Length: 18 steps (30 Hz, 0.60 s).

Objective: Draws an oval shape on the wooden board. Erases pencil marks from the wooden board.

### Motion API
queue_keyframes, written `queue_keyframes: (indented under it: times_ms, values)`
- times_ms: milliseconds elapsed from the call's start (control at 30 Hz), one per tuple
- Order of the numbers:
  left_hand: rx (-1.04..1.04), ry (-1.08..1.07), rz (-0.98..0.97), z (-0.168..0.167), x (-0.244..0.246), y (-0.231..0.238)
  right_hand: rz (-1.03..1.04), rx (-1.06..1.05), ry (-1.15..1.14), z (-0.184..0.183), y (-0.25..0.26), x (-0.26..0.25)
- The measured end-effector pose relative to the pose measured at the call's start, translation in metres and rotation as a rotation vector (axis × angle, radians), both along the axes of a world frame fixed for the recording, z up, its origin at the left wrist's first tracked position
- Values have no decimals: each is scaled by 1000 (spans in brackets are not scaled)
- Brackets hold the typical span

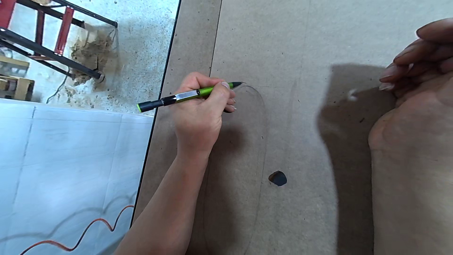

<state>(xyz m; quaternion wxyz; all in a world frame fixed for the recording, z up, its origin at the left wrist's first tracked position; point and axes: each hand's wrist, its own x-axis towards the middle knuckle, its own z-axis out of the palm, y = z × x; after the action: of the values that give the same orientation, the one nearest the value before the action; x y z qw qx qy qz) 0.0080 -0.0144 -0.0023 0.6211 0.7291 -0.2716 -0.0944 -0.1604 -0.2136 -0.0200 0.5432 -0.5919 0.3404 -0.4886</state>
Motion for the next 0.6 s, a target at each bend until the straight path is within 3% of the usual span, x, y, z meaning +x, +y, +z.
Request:
queue_keyframes:
  times_ms: [100,233,367,600]
  values:
    - [-77,-66,-79,-4,4,2,-8,15,2,0,0,0]
    - [43,-220,-341,0,1,1,-11,27,-2,0,0,0]
    - [-72,50,-609,6,-8,7,-22,18,-13,0,1,0]
    - [-76,54,-242,1,6,24,-23,23,0,0,0,0]
